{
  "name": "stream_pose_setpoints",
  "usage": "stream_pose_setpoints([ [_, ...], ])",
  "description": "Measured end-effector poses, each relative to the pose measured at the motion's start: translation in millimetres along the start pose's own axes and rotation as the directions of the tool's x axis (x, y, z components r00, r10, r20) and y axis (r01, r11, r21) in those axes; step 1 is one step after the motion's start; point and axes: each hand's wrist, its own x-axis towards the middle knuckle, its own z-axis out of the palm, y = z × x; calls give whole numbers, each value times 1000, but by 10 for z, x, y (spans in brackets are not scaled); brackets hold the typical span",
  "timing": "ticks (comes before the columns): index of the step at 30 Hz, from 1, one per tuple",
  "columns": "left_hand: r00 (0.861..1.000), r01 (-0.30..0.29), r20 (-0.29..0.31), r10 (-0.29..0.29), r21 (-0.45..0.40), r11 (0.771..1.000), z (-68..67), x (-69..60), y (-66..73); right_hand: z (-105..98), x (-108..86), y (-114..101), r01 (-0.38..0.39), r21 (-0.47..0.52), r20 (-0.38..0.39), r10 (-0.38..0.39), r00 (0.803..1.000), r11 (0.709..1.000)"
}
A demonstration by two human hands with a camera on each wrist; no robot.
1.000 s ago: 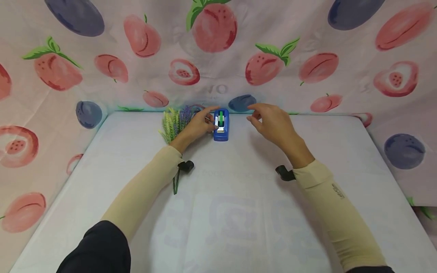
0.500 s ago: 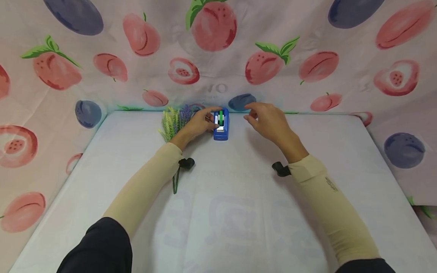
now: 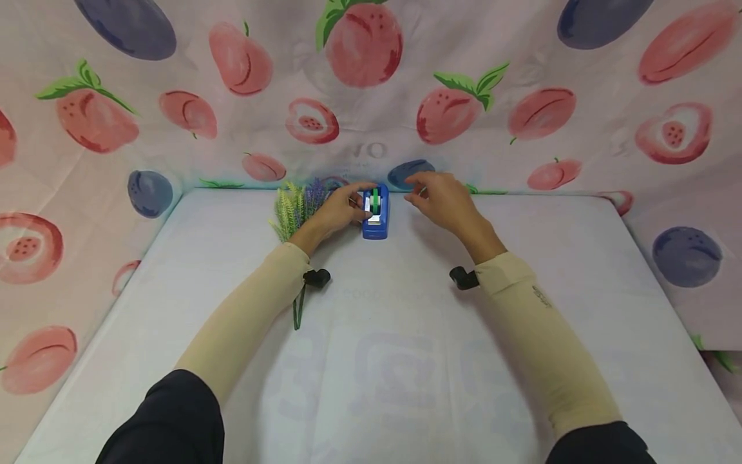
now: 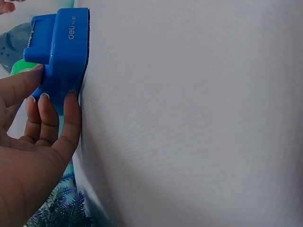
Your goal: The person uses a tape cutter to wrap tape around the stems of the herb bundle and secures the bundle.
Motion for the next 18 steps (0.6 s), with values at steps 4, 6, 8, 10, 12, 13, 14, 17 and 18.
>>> stream_pose_setpoints([
  [4,1000,0,-1,0,3,1000,2,2,-6,52,64,0,7,71,14,-8,1000,997],
  [6,1000,-4,-1,4,6,1000,2,2,-9,80,95,-6,8,100,23,-10,1000,995],
  [8,1000,-9,0,9,9,1000,1,1,-9,111,132,-14,7,124,33,-11,999,992],
  [10,1000,-9,1,9,11,1000,-2,0,-9,142,169,-25,2,143,44,-9,999,990],
  [12,1000,-6,3,6,10,1000,-3,-2,-8,174,206,-38,-8,162,57,-1,998,987],
  [13,1000,-3,3,3,9,1000,-4,-3,-7,191,227,-44,-13,169,61,3,998,986],
  [14,1000,0,5,0,7,1000,-6,-3,-8,207,246,-51,-19,181,65,7,998,983],
  [17,1000,4,10,-4,-2,1000,-10,-4,-12,263,309,-56,-34,207,82,18,996,978],
  [18,1000,5,12,-4,-6,1000,-11,-4,-13,281,331,-60,-39,214,88,20,996,976],
])
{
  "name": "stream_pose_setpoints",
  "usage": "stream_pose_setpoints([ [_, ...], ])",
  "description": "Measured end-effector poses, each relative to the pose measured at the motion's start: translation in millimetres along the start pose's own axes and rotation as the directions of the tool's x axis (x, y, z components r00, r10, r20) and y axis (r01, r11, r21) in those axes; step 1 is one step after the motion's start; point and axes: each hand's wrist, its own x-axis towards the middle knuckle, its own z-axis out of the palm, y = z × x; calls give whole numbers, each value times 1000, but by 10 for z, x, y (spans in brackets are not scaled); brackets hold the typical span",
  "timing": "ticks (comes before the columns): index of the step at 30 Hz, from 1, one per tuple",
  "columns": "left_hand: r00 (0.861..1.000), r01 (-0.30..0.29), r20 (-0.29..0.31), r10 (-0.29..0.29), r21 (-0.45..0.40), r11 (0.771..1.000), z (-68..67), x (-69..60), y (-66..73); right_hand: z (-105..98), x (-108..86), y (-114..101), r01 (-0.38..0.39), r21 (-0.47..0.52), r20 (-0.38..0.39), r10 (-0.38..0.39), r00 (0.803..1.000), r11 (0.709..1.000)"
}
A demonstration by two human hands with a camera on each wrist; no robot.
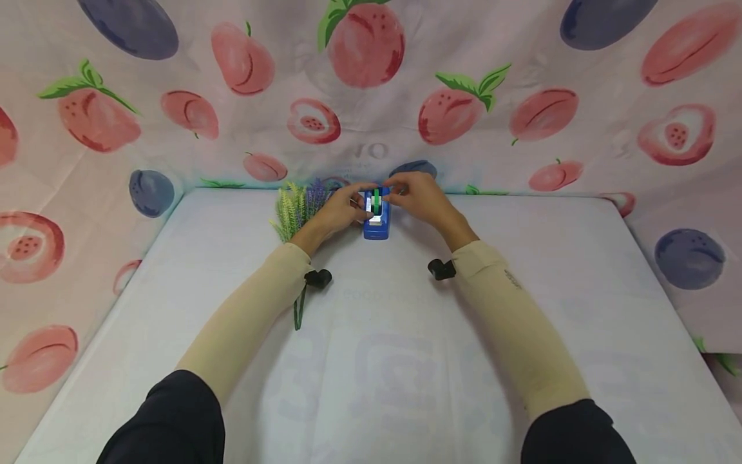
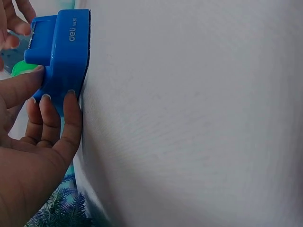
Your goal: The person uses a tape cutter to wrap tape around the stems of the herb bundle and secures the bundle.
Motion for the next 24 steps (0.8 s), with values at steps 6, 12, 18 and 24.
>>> stream_pose_setpoints([
  [6,1000,2,1,-2,0,1000,-9,1,0,94,132,-19,-10,8,23,10,1000,1000],
  [12,1000,-1,-3,1,27,1000,-17,-4,20,177,244,-37,-9,-6,25,10,1000,1000],
  [18,999,-42,5,43,-34,999,-20,-6,19,222,291,-70,13,-3,0,-13,1000,1000],
  [24,999,-46,-1,45,-33,998,-17,-9,11,245,275,-80,5,35,-17,-5,1000,999],
])
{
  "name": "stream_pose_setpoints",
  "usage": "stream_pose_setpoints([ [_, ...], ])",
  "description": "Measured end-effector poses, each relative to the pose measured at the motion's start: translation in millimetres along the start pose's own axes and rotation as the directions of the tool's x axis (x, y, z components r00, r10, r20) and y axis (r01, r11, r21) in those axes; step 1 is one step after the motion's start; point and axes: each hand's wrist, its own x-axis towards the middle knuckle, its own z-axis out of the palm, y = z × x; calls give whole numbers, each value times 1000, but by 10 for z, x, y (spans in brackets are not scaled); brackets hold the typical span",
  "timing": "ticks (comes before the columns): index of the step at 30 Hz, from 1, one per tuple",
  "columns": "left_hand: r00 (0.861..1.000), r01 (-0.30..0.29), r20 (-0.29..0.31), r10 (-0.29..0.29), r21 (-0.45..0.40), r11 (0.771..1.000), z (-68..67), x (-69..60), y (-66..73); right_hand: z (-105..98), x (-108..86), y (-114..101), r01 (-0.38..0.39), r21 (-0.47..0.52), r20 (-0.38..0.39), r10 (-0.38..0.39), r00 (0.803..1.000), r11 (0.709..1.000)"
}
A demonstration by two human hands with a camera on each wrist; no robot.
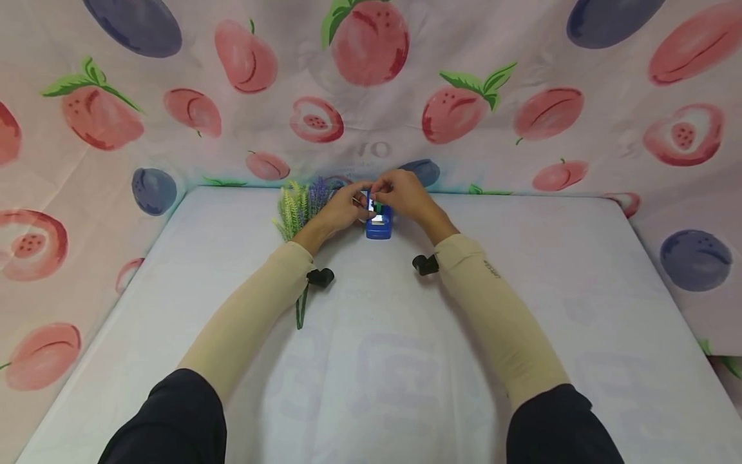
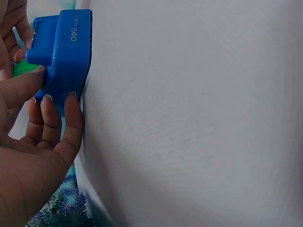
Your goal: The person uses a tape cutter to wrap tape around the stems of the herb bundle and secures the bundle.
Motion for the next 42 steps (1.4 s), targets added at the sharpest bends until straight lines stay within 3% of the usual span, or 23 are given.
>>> stream_pose_setpoints([
  [10,1000,-1,8,1,55,998,6,8,4,-43,-198,0,-25,134,-21,28,999,991],
  [22,1000,-10,13,8,104,995,4,20,-8,-17,-323,48,19,366,-27,-10,1000,930],
  [28,1000,8,6,-8,125,992,0,35,-11,-26,-352,15,48,418,-36,-36,999,907],
  [34,1000,16,13,-17,108,994,2,34,-14,-31,-348,3,12,460,-10,-8,1000,888],
  [42,1000,18,8,-19,113,993,-2,19,-4,-24,-376,2,-21,437,7,20,1000,899],
])
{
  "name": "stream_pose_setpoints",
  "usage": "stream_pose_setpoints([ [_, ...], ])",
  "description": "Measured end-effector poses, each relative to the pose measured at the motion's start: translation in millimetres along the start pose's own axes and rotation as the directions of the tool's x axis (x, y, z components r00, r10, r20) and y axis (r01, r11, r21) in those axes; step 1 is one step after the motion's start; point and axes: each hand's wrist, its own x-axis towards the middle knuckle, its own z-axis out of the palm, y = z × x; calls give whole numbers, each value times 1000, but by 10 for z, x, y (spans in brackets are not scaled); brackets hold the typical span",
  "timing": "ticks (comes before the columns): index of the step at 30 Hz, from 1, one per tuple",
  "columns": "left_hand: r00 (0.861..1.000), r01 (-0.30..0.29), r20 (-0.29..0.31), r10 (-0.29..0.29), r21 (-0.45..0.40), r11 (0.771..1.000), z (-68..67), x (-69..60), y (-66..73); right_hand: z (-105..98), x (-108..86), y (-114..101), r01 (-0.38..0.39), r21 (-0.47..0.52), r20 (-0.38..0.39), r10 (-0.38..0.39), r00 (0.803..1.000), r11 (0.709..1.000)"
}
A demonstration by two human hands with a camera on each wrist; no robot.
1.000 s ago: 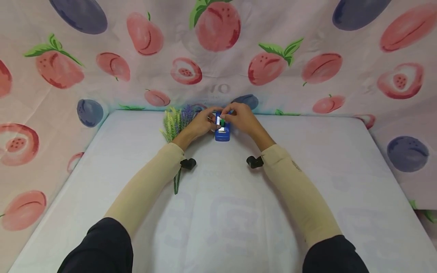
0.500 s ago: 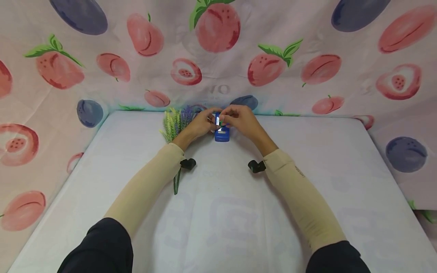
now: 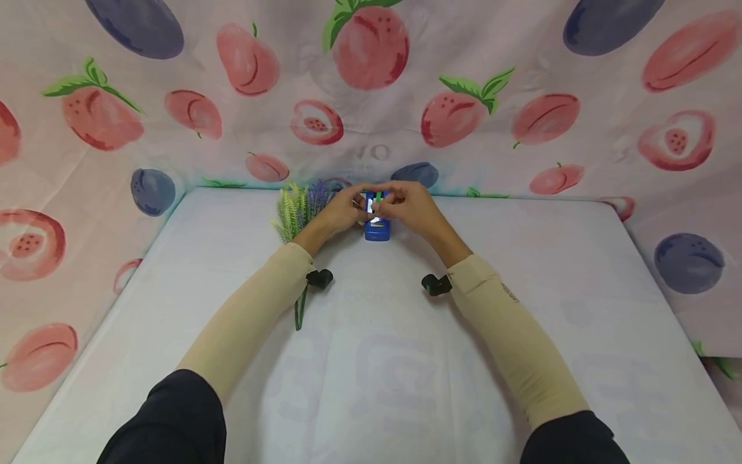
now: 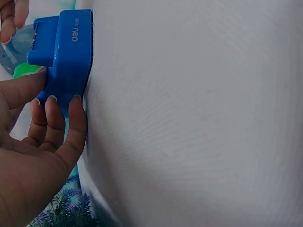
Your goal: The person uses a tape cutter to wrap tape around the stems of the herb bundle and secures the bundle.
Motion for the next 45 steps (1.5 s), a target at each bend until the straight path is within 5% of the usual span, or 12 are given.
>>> stream_pose_setpoints([
  [12,1000,-2,2,2,2,1000,2,-7,0,30,-121,-4,-18,-64,-19,17,1000,998],
  [21,1000,-1,5,1,-14,1000,1,-22,22,60,-175,-1,-213,-20,19,214,977,977],
  [27,1000,-11,5,11,-3,1000,2,-19,25,47,-201,7,-235,89,68,230,971,968],
  [45,1000,-7,1,7,6,1000,4,-11,25,69,-313,-21,-215,54,33,214,976,975],
])
